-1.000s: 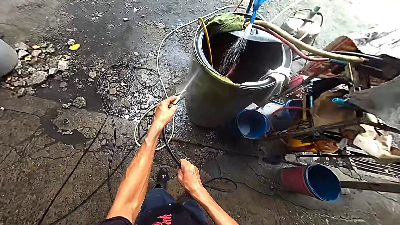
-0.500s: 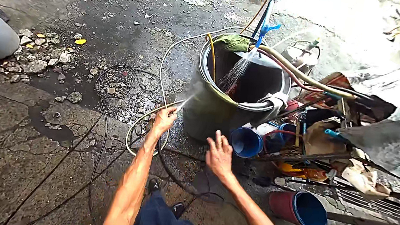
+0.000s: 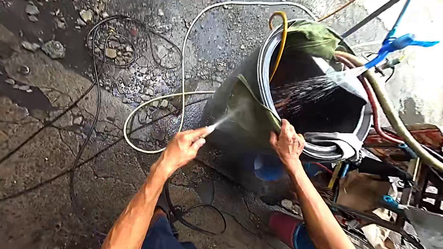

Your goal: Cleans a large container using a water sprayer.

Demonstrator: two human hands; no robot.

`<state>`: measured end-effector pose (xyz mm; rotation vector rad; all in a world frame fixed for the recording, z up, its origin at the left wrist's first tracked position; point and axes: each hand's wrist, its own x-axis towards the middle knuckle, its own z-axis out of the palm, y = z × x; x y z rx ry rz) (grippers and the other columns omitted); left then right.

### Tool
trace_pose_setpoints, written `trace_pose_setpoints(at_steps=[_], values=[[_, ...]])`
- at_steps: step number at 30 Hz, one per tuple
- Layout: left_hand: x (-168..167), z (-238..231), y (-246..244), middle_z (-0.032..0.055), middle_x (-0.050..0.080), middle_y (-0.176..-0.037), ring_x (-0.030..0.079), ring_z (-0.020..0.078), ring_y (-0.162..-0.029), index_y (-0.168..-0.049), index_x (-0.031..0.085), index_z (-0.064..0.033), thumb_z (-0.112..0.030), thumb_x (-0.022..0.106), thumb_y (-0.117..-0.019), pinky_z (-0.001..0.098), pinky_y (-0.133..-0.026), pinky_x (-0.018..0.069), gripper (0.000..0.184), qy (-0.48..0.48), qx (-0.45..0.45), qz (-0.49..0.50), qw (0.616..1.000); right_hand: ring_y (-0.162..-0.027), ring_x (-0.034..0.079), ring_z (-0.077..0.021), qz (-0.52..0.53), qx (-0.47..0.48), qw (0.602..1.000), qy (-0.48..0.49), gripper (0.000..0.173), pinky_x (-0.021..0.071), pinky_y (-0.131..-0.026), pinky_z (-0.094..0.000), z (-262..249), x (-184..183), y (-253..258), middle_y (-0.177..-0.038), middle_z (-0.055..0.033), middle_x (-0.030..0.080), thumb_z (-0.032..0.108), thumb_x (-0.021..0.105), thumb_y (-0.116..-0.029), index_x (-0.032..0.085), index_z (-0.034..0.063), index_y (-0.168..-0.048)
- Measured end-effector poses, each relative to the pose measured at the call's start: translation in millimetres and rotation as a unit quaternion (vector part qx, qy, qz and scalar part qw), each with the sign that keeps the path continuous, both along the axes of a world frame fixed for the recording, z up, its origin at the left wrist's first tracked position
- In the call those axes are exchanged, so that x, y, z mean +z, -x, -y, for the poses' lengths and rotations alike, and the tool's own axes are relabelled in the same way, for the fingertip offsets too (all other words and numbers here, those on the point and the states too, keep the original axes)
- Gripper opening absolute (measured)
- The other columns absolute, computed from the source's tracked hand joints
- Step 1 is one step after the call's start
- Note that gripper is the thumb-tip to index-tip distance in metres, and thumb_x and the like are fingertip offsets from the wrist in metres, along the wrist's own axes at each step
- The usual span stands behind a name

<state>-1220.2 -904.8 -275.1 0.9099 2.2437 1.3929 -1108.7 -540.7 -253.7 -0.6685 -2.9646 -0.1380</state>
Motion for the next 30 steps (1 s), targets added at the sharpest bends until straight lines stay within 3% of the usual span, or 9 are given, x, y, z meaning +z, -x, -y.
trace_pose_setpoints(at_steps=[2,4,6,8,13,18,21,27,30], values=[[0.4,8.4,8.8,0.0141,0.073,-0.121,0.073,0.027,-0.104,-0.138,0.065,-0.0098,-0.014,0.061,-0.1016,0.0496,-0.095,0.057,0.037,0.003,0.029,-0.02,0.999,-0.089,0.068,-0.0533,0.02,0.006,1.0,0.002,0.054,0.0504,-0.069,-0.0697,-0.6,4.5,-5.3,-0.11,-0.0325,0.067,0.032,0.063,-0.0967,0.054,-0.0029,-0.137],[3.1,11.1,2.1,0.0118,0.073,-0.121,0.073,0.0233,-0.105,-0.137,0.066,-0.0111,-0.014,0.061,-0.1012,0.0462,-0.096,0.0576,0.037,-0.007,0.003,-0.006,1.0,-0.086,0.068,-0.0531,0.038,0.014,0.999,0.01,0.055,0.0505,-0.065,-0.0697,-1.3,9.5,-11.2,-0.109,-0.0323,0.067,0.035,0.061,-0.0986,0.053,-0.0028,-0.137],[5.2,12.1,-2.5,0.0076,0.073,-0.123,0.072,0.0174,-0.108,-0.138,0.066,-0.0141,-0.015,0.061,-0.1015,0.0405,-0.098,0.0574,0.037,-0.024,-0.029,0.009,0.999,-0.087,0.068,-0.053,0.043,0.018,0.999,0.012,0.055,0.0504,-0.064,-0.0697,-3.1,10.3,-7.3,-0.11,-0.0321,0.067,0.035,0.061,-0.0986,0.053,-0.0024,-0.138],[5.6,10.3,-12.9,0.0098,0.073,-0.122,0.072,0.0199,-0.107,-0.139,0.065,-0.0124,-0.014,0.061,-0.1016,0.0418,-0.097,0.057,0.038,-0.032,-0.026,0.011,0.999,-0.089,0.068,-0.0527,0.056,0.014,0.998,0.012,0.055,0.0508,-0.066,-0.0692,-3.1,10.6,-12.2,-0.111,-0.0313,0.067,0.036,0.06,-0.0988,0.051,-0.0008,-0.14],[-3.7,-15.5,-37.2,0.0092,0.073,-0.102,0.071,0.0201,-0.086,-0.138,0.067,-0.0169,-0.017,0.06,-0.1018,0.0413,-0.08,0.0599,0.037,-0.04,-0.074,0.006,0.996,-0.088,0.069,-0.052,0.059,0.017,0.998,0.009,0.051,0.05,-0.066,-0.0697,-4.2,14.6,-5.6,-0.105,-0.0303,0.069,0.033,0.06,-0.0984,0.055,-0.0002,-0.136],[-12.8,-28.3,-49.1,0.0083,0.071,-0.097,0.069,0.0199,-0.081,-0.139,0.066,-0.0185,-0.018,0.06,-0.1022,0.041,-0.075,0.0601,0.038,-0.039,-0.086,-0.009,0.996,-0.088,0.068,-0.0529,0.083,0.012,0.996,0.019,0.05,0.0492,-0.067,-0.0706,-5.5,18.9,-3.5,-0.101,-0.0304,0.069,0.037,0.059,-0.0996,0.055,0.0004,-0.133],[-26.2,-33.0,-56.3,0.0132,0.072,-0.103,0.071,0.0271,-0.091,-0.142,0.064,-0.0202,-0.02,0.057,-0.1044,0.0485,-0.085,0.0586,0.038,0.034,-0.154,0.051,0.986,-0.086,0.067,-0.0538,0.086,0.007,0.996,0.018,0.05,0.048,-0.065,-0.0704,-2.6,20.1,-3.2,-0.097,-0.0312,0.068,0.04,0.058,-0.1004,0.055,-0.0011,-0.129],[-74.3,-10.4,-25.7,0.0197,0.071,-0.116,0.07,0.0365,-0.105,-0.146,0.059,-0.0193,-0.021,0.055,-0.1057,0.057,-0.093,0.0558,0.04,0.15,-0.05,0.08,0.984,-0.086,0.067,-0.0548,0.097,0.004,0.995,0.003,0.053,0.0482,-0.065,-0.0708,-3.3,17.9,-5.2,-0.097,-0.0322,0.067,0.042,0.055,-0.1011,0.054,-0.0031,-0.128],[-73.1,-6.2,-12.8,0.0187,0.071,-0.12,0.07,0.0357,-0.11,-0.146,0.06,-0.0181,-0.019,0.054,-0.1057,0.0558,-0.098,0.0541,0.04,0.15,-0.037,0.091,0.984,-0.081,0.067,-0.0523,0.088,0.009,0.996,-0.011,0.052,0.0487,-0.062,-0.0681,-5.7,14.5,-4.2,-0.093,-0.0299,0.066,0.044,0.054,-0.1007,0.054,-0.0018,-0.125]])
